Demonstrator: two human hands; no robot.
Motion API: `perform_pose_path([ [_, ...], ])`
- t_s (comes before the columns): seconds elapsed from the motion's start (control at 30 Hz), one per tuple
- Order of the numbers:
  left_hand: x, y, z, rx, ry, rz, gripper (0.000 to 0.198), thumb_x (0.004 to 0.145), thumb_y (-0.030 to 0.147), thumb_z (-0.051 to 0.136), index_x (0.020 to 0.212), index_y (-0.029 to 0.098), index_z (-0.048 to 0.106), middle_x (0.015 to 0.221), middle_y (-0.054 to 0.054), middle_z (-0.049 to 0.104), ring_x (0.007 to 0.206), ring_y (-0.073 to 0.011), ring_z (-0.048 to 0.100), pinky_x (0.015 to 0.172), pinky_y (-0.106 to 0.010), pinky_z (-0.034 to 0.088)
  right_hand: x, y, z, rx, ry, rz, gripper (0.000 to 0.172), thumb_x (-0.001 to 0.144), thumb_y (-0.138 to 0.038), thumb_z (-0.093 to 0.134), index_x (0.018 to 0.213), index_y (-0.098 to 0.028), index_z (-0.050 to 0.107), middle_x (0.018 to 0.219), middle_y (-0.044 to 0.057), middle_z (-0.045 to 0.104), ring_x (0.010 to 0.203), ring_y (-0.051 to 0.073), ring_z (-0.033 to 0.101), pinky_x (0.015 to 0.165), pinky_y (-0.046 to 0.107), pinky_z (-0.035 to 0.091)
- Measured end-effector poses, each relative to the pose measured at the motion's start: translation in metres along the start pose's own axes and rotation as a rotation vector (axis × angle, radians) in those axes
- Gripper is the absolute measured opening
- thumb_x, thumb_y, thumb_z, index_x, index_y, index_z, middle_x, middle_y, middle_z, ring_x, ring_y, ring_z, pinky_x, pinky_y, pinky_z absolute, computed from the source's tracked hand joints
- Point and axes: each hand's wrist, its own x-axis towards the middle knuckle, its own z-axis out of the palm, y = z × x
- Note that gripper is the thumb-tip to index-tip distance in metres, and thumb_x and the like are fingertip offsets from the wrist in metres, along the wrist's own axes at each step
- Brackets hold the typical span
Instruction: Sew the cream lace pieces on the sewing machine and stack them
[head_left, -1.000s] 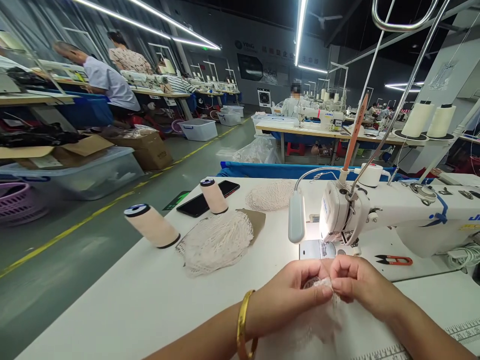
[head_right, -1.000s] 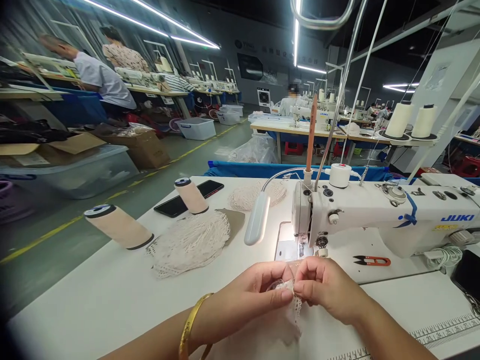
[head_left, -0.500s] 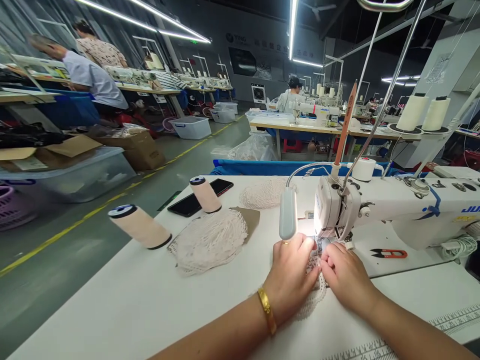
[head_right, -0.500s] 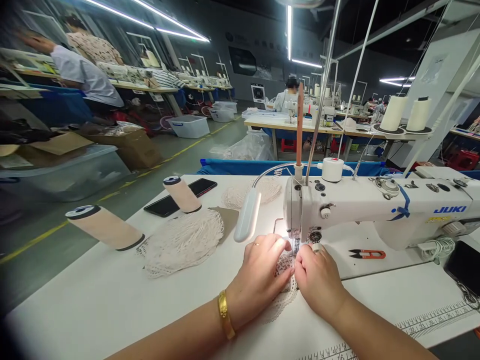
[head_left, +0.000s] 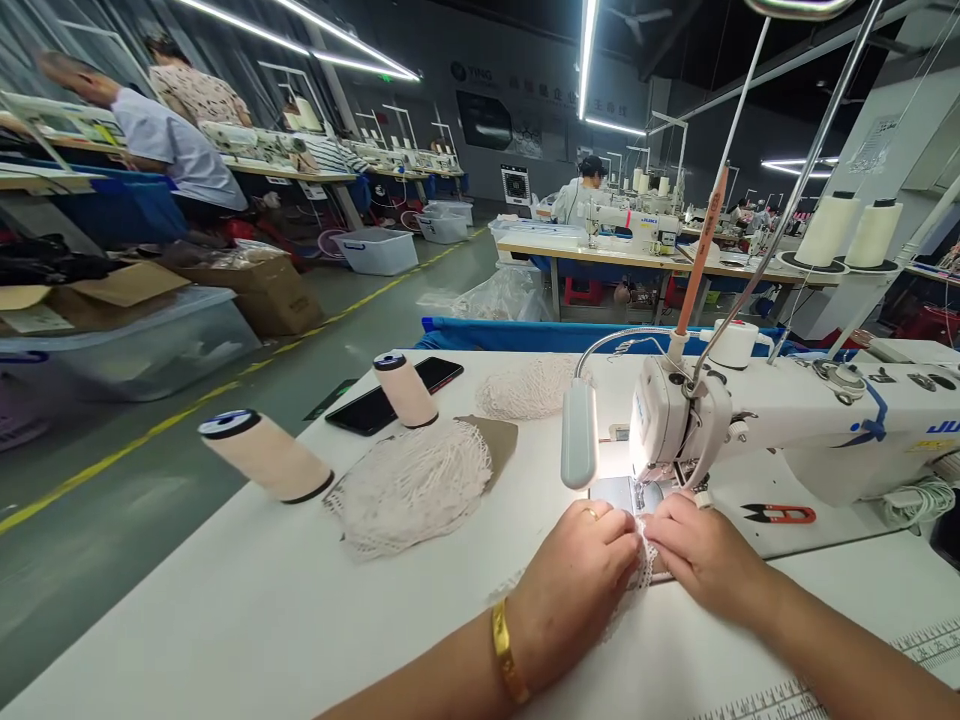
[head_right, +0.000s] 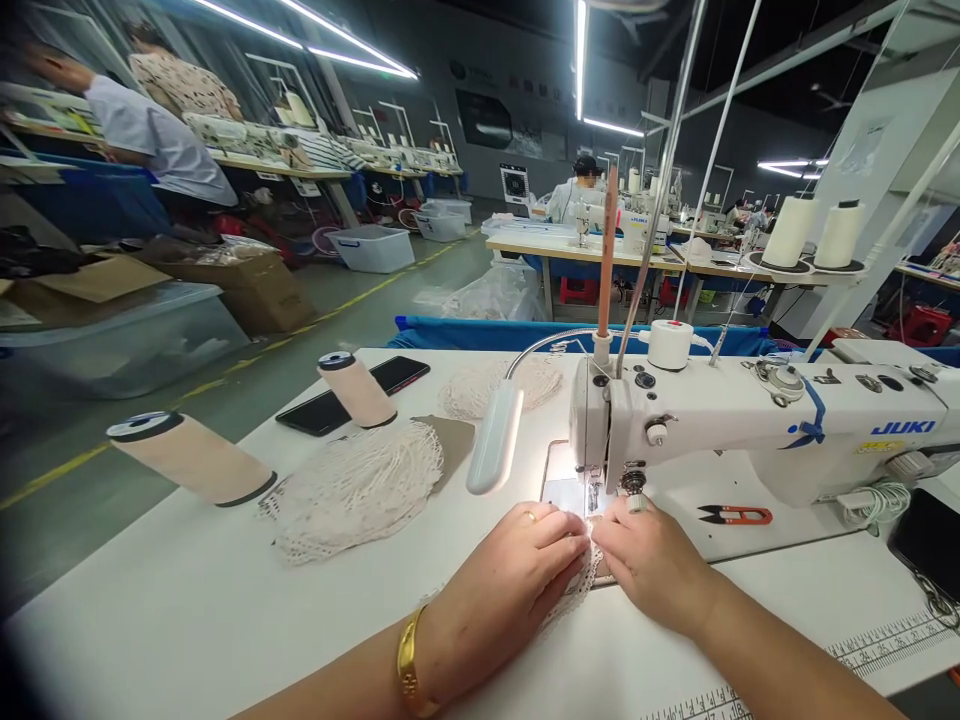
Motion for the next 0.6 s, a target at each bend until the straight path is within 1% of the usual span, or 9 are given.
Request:
perform_pose_path([
  [0.13, 0.0006, 0.0011, -0.0007, -0.003, 0.007, -0.008, 0.025, 0.103, 0.012, 0.046, 0.088, 0.019, 0.065, 0.091, -0.005, 0.068, 0.077, -0.0220, 0.057, 0.073, -0.039, 0.048, -0.0017, -0.0021, -0.0019, -0.022, 0.006, -0.011, 0.024, 0.097, -0.004, 0.044, 0.085, -0.022, 0.056, 0.085, 0.002, 0.055, 0.077, 0.019, 0.048, 0.065, 0.029, 0.037],
  [0.27, 0.0017, -0.0003, -0.0022, 0.000, 0.019, -0.005, 0.027, 0.104, 0.012, 0.044, 0.088, 0.018, 0.065, 0.090, -0.006, 0.068, 0.078, -0.0224, 0.059, 0.072, -0.039, 0.050, 0.0000, -0.0037, -0.0050, -0.057, 0.044, -0.019, 0.023, 0.093, -0.004, 0.044, 0.084, -0.022, 0.056, 0.085, 0.002, 0.056, 0.074, 0.019, 0.046, 0.061, 0.029, 0.034],
  [0.4, 0.0034, -0.0038, -0.0041, -0.012, 0.031, 0.002, 0.028, 0.105, 0.014, 0.042, 0.094, 0.019, 0.067, 0.090, -0.007, 0.068, 0.079, -0.0229, 0.061, 0.073, -0.039, 0.051, 0.0008, -0.0026, -0.0036, -0.075, 0.097, -0.015, 0.026, 0.089, -0.001, 0.044, 0.089, -0.022, 0.059, 0.088, 0.003, 0.061, 0.072, 0.018, 0.048, 0.062, 0.029, 0.036],
  [0.5, 0.0059, -0.0058, -0.0049, -0.011, 0.024, 0.000, 0.029, 0.106, 0.014, 0.041, 0.095, 0.019, 0.067, 0.091, -0.007, 0.069, 0.080, -0.0230, 0.061, 0.074, -0.039, 0.052, -0.0001, -0.0004, 0.0001, -0.088, 0.138, -0.016, 0.031, 0.088, 0.000, 0.044, 0.097, -0.022, 0.063, 0.102, 0.005, 0.069, 0.076, 0.019, 0.054, 0.064, 0.030, 0.040],
  [0.6, 0.0091, -0.0072, -0.0043, -0.006, 0.011, -0.006, 0.027, 0.107, 0.015, 0.042, 0.093, 0.018, 0.065, 0.091, -0.007, 0.068, 0.082, -0.0232, 0.061, 0.075, -0.038, 0.052, -0.0011, 0.0022, 0.0035, -0.108, 0.150, 0.010, 0.034, 0.088, 0.000, 0.045, 0.104, -0.022, 0.066, 0.115, 0.006, 0.072, 0.083, 0.021, 0.061, 0.067, 0.031, 0.045],
])
